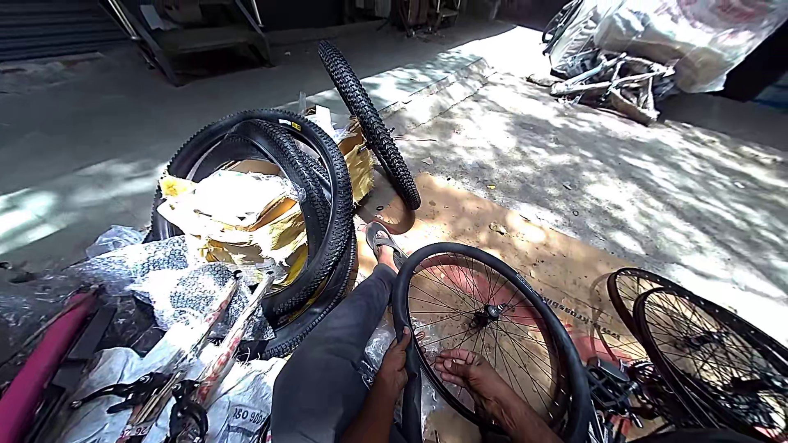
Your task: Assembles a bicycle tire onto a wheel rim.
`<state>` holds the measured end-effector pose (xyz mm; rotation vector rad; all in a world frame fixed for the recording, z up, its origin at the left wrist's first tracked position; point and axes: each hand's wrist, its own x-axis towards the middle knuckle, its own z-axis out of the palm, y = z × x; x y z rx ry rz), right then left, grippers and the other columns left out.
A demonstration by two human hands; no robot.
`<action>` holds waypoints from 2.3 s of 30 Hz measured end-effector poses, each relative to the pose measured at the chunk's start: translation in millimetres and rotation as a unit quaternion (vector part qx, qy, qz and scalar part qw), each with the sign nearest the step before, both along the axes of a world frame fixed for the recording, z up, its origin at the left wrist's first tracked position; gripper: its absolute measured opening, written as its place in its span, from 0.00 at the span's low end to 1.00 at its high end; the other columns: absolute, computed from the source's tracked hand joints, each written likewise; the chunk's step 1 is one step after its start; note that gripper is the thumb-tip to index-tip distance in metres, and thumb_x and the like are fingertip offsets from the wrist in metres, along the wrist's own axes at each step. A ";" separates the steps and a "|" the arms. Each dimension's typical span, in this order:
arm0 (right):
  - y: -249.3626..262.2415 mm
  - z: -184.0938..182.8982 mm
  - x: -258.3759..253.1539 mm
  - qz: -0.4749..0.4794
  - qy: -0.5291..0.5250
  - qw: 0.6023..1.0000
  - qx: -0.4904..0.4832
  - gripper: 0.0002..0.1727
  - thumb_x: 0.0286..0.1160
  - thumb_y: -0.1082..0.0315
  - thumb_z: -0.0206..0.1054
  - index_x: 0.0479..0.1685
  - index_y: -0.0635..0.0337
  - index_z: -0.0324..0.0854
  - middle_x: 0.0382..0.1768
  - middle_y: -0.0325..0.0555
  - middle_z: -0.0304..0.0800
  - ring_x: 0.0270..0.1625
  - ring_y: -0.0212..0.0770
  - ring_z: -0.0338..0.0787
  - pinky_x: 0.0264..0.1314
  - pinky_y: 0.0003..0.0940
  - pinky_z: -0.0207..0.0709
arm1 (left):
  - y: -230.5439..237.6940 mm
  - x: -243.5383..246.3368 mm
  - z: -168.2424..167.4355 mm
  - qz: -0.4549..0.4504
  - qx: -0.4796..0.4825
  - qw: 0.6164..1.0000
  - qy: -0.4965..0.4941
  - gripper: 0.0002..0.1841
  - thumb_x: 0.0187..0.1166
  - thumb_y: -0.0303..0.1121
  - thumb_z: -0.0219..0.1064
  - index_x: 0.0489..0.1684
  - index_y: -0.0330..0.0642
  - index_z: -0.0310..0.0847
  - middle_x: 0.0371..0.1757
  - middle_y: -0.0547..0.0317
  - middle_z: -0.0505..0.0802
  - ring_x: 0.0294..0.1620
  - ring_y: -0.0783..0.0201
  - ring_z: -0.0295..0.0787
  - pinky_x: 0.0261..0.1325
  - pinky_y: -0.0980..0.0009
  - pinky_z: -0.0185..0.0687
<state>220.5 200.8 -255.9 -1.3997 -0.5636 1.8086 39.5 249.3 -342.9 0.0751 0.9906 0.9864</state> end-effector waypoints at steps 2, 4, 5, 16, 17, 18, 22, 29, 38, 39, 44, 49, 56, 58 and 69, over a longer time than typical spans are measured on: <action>10.9 -12.6 1.8 0.001 -0.050 0.998 0.023 0.11 0.75 0.80 0.71 0.54 0.72 0.84 0.44 0.58 0.95 0.43 0.48 0.97 0.49 0.40 0.93 | -0.8 -0.4 -3.3 -0.004 0.002 1.000 -0.011 0.25 0.92 0.45 0.56 0.80 0.40 0.67 0.56 0.42 0.91 0.38 0.52 0.93 0.41 0.59 0.91; 24.1 -25.2 2.3 0.024 -0.116 0.992 0.053 0.10 0.77 0.76 0.71 0.53 0.69 0.85 0.41 0.53 0.94 0.39 0.43 0.94 0.42 0.35 0.89 | -0.9 -1.2 -2.5 -0.007 -0.007 1.000 -0.015 0.25 0.92 0.45 0.56 0.79 0.39 0.67 0.56 0.41 0.92 0.38 0.52 0.93 0.42 0.58 0.91; 32.1 -30.9 1.4 0.039 -0.148 0.986 0.071 0.09 0.78 0.74 0.70 0.53 0.67 0.87 0.41 0.50 0.94 0.36 0.39 0.92 0.38 0.32 0.85 | -0.2 -1.7 -2.0 -0.010 -0.009 1.000 -0.019 0.24 0.92 0.46 0.55 0.79 0.39 0.68 0.56 0.41 0.91 0.37 0.52 0.93 0.41 0.58 0.91; 82.6 -50.1 -45.1 0.143 -0.489 0.860 0.034 0.16 0.72 0.47 0.76 0.38 0.49 0.93 0.37 0.40 0.95 0.47 0.42 0.91 0.57 0.52 0.78 | 2.8 -2.4 5.6 -0.006 -0.051 0.999 -0.004 0.25 0.90 0.46 0.59 0.76 0.39 0.69 0.45 0.40 0.91 0.38 0.49 0.93 0.42 0.53 0.91; 80.7 -53.1 -47.4 0.136 -0.489 0.861 0.033 0.16 0.72 0.46 0.75 0.37 0.50 0.92 0.37 0.41 0.94 0.46 0.43 0.91 0.57 0.52 0.78 | 3.0 -2.4 5.1 -0.005 -0.049 0.999 -0.004 0.25 0.90 0.46 0.59 0.76 0.38 0.69 0.45 0.40 0.91 0.37 0.49 0.92 0.42 0.53 0.91; 78.4 -54.5 -49.3 0.132 -0.492 0.860 0.032 0.16 0.73 0.47 0.75 0.37 0.50 0.92 0.37 0.42 0.94 0.46 0.44 0.90 0.56 0.52 0.77 | 3.2 -2.0 4.0 -0.003 -0.044 0.999 -0.002 0.24 0.90 0.46 0.59 0.76 0.38 0.70 0.44 0.41 0.91 0.37 0.50 0.92 0.42 0.53 0.91; 68.5 -54.3 -52.2 0.123 -0.507 0.852 0.050 0.15 0.75 0.49 0.73 0.33 0.50 0.91 0.32 0.39 0.93 0.42 0.41 0.90 0.53 0.50 0.77 | 3.2 0.0 5.4 0.005 -0.041 0.999 0.009 0.23 0.89 0.44 0.61 0.74 0.39 0.73 0.44 0.43 0.91 0.39 0.53 0.92 0.44 0.56 0.90; 63.1 -60.1 -21.3 0.269 -0.472 0.813 0.210 0.14 0.78 0.56 0.67 0.56 0.45 0.91 0.45 0.33 0.96 0.46 0.34 0.92 0.58 0.43 0.83 | 4.4 -0.6 0.7 -0.002 -0.039 0.999 0.000 0.24 0.89 0.44 0.60 0.79 0.41 0.69 0.46 0.44 0.91 0.41 0.54 0.91 0.45 0.57 0.90; 95.9 -44.7 -24.5 0.429 -0.523 0.680 0.284 0.11 0.77 0.61 0.68 0.51 0.52 0.90 0.45 0.47 0.90 0.53 0.48 0.89 0.63 0.48 0.80 | 5.5 -0.1 -4.2 0.006 -0.057 0.998 -0.020 0.24 0.89 0.45 0.60 0.77 0.41 0.70 0.43 0.43 0.90 0.35 0.53 0.90 0.39 0.57 0.90; 95.0 -44.8 -23.5 0.429 -0.521 0.682 0.281 0.11 0.77 0.60 0.68 0.52 0.52 0.90 0.45 0.47 0.90 0.53 0.47 0.88 0.63 0.47 0.80 | 6.0 0.0 -5.3 0.005 -0.056 0.998 -0.023 0.24 0.89 0.45 0.60 0.77 0.41 0.70 0.43 0.43 0.90 0.35 0.53 0.90 0.40 0.57 0.90; 88.6 -50.3 -24.8 0.379 -0.526 0.698 0.305 0.09 0.75 0.62 0.69 0.47 0.52 0.92 0.46 0.49 0.90 0.52 0.48 0.89 0.61 0.48 0.81 | 7.1 1.7 -7.3 0.004 -0.056 0.998 -0.032 0.23 0.88 0.45 0.61 0.74 0.41 0.74 0.45 0.44 0.90 0.38 0.53 0.90 0.43 0.57 0.90; 88.0 -51.8 -32.7 0.364 -0.559 0.679 0.306 0.07 0.73 0.64 0.71 0.43 0.53 0.91 0.44 0.47 0.90 0.49 0.47 0.90 0.57 0.48 0.84 | 6.8 -0.2 -8.6 0.004 -0.053 0.998 -0.037 0.22 0.88 0.45 0.61 0.73 0.42 0.76 0.47 0.44 0.91 0.40 0.53 0.90 0.44 0.57 0.89; 92.9 -51.9 -32.1 0.368 -0.563 0.654 0.346 0.05 0.69 0.66 0.73 0.38 0.57 0.88 0.41 0.49 0.90 0.47 0.49 0.91 0.53 0.49 0.85 | 7.7 -0.4 -5.3 -0.001 -0.060 0.998 -0.027 0.23 0.88 0.46 0.62 0.75 0.44 0.74 0.46 0.44 0.90 0.39 0.53 0.90 0.43 0.56 0.90; 91.3 -52.7 -31.5 0.364 -0.561 0.649 0.362 0.05 0.69 0.66 0.73 0.38 0.58 0.88 0.40 0.49 0.89 0.46 0.49 0.91 0.51 0.48 0.86 | 7.3 0.0 -4.6 0.003 -0.062 0.998 -0.032 0.22 0.88 0.46 0.61 0.73 0.42 0.75 0.44 0.44 0.90 0.37 0.53 0.90 0.41 0.57 0.90; 93.8 -40.9 -29.5 0.463 -0.560 0.612 0.313 0.12 0.81 0.64 0.64 0.55 0.53 0.91 0.57 0.54 0.86 0.52 0.52 0.91 0.58 0.49 0.86 | 8.2 -1.0 -5.5 0.001 -0.067 0.997 -0.035 0.22 0.87 0.46 0.62 0.72 0.44 0.77 0.45 0.44 0.91 0.39 0.52 0.91 0.43 0.55 0.90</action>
